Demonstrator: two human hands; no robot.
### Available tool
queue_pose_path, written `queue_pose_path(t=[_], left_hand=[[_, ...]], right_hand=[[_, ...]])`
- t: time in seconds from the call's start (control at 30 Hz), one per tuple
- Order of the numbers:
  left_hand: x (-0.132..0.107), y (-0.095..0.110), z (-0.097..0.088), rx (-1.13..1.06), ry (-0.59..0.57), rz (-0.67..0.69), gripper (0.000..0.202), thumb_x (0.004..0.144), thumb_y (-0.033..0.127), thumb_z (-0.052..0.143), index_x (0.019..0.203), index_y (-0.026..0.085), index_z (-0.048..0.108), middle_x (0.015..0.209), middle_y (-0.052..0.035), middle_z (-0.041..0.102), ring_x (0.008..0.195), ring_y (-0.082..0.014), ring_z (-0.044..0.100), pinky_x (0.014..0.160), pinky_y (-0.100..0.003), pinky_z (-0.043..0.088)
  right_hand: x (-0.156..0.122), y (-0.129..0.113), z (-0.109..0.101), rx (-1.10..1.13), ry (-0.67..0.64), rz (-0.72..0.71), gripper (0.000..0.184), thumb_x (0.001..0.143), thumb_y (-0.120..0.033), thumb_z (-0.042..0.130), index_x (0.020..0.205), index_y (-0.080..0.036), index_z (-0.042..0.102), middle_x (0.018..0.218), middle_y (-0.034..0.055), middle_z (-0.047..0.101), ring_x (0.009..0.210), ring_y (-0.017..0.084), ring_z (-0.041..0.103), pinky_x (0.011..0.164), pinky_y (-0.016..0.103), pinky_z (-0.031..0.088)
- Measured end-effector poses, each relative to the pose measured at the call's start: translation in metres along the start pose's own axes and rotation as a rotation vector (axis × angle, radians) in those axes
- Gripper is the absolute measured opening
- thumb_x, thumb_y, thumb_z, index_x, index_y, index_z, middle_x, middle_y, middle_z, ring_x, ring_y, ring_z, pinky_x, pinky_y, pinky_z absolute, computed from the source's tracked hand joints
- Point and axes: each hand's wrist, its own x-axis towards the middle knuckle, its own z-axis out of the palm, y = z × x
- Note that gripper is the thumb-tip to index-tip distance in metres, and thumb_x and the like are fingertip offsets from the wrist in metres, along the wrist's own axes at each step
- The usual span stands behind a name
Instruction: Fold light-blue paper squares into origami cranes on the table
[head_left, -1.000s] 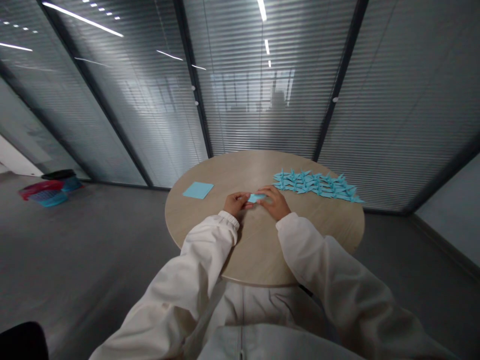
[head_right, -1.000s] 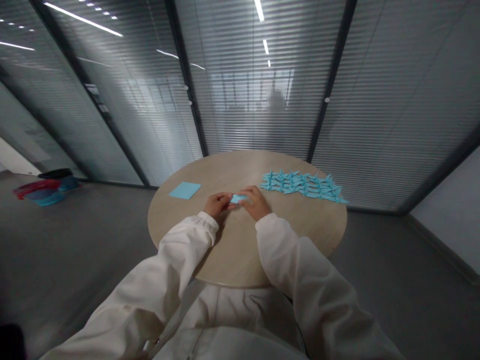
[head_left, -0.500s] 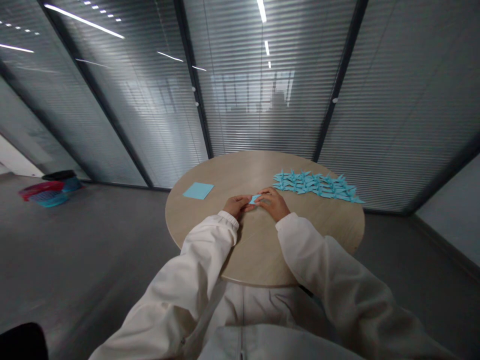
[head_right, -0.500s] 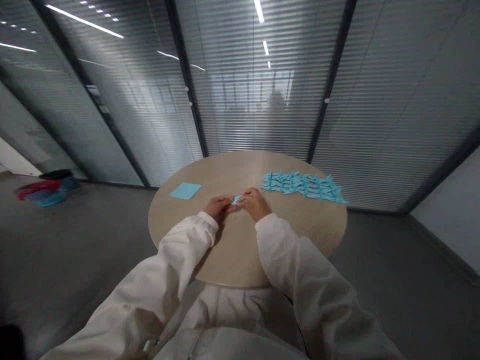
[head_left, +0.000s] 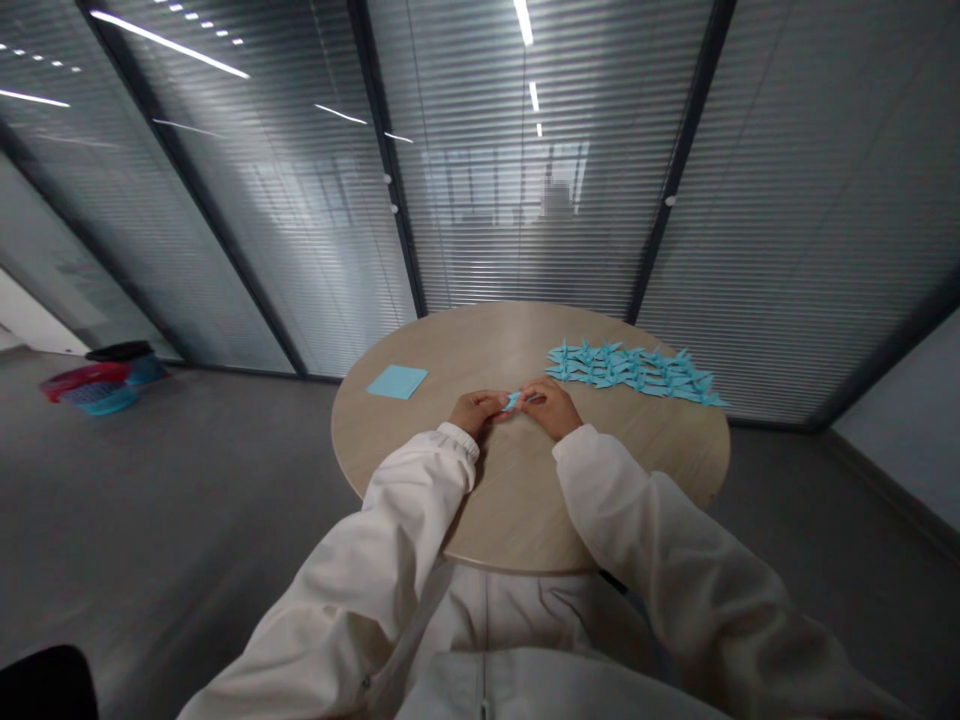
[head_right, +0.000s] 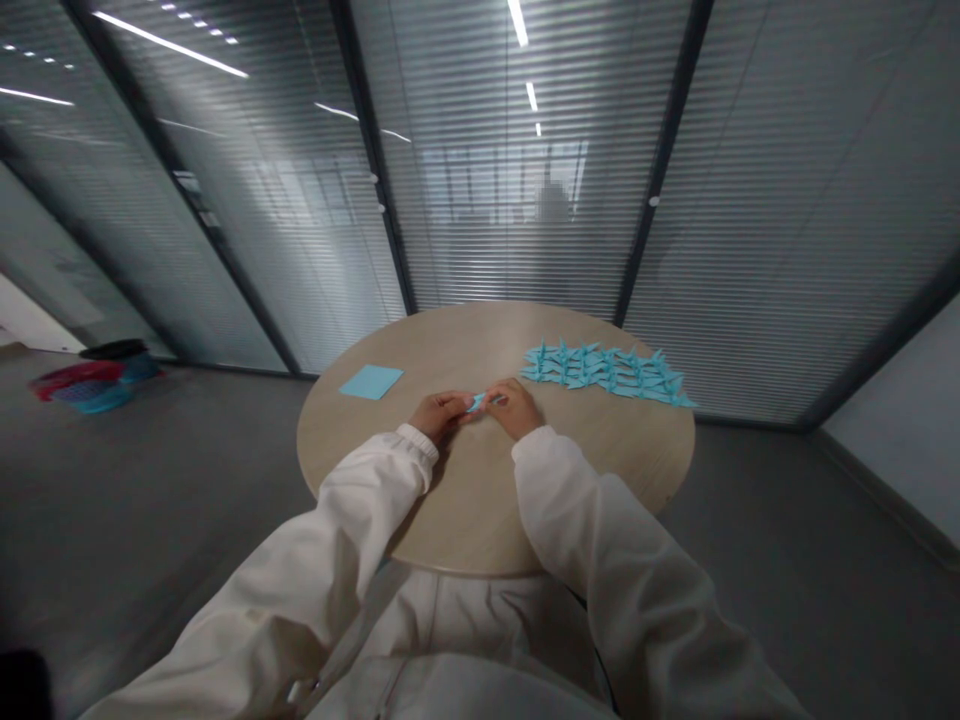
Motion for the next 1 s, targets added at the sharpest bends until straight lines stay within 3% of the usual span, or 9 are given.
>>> queue_pose_path(t=[0.37, 0.6, 0.8, 0.9, 1.0], left_hand=[[-0.005, 0.003, 0.001, 0.119, -0.068, -0.006, 0.047, 0.043, 0.034, 0.085, 0.08, 0.009, 0.071, 0.073, -0.0087, 0.07, 0.066, -0.0155, 0.064, 0.068, -0.029, 0.052], [-0.004, 0.004, 0.0, 0.137, -0.087, 0.017, 0.051, 0.035, 0.029, 0.087, 0.079, 0.009, 0.07, 0.068, -0.0056, 0.069, 0.06, -0.0133, 0.062, 0.068, -0.029, 0.052], [-0.003, 0.005, -0.001, 0.092, 0.002, 0.03, 0.048, 0.037, 0.028, 0.086, 0.078, 0.01, 0.069, 0.07, -0.0051, 0.069, 0.061, -0.0135, 0.062, 0.066, -0.028, 0.051], [-0.003, 0.005, -0.001, 0.094, 0.041, 0.041, 0.047, 0.038, 0.027, 0.086, 0.078, 0.011, 0.068, 0.067, -0.004, 0.069, 0.058, -0.0124, 0.061, 0.062, -0.026, 0.05], [-0.003, 0.006, 0.0, 0.117, 0.035, 0.044, 0.046, 0.038, 0.026, 0.086, 0.078, 0.011, 0.069, 0.066, -0.0035, 0.069, 0.056, -0.0116, 0.06, 0.061, -0.026, 0.05]], right_hand=[[0.001, 0.007, -0.001, -0.007, -0.038, 0.084, 0.006, 0.063, -0.024, 0.067, 0.066, -0.018, 0.066, 0.08, 0.0024, 0.06, 0.075, 0.014, 0.057, 0.071, 0.027, 0.049], [0.001, 0.005, -0.002, 0.003, -0.049, 0.168, 0.015, 0.059, -0.03, 0.07, 0.065, -0.018, 0.064, 0.073, 0.001, 0.061, 0.07, 0.015, 0.057, 0.069, 0.029, 0.048], [0.002, -0.002, -0.001, 0.385, 0.062, 0.386, 0.051, 0.051, -0.032, 0.076, 0.093, -0.019, 0.05, 0.075, -0.0023, 0.063, 0.068, 0.014, 0.061, 0.066, 0.03, 0.05], [0.001, -0.006, 0.0, 0.56, 0.01, 0.498, 0.062, 0.052, -0.032, 0.076, 0.102, -0.021, 0.042, 0.07, -0.0035, 0.063, 0.064, 0.014, 0.063, 0.061, 0.029, 0.051], [-0.001, -0.01, 0.001, 0.594, -0.062, 0.508, 0.062, 0.052, -0.029, 0.077, 0.102, -0.02, 0.042, 0.063, -0.0049, 0.063, 0.062, 0.014, 0.064, 0.061, 0.028, 0.052]])
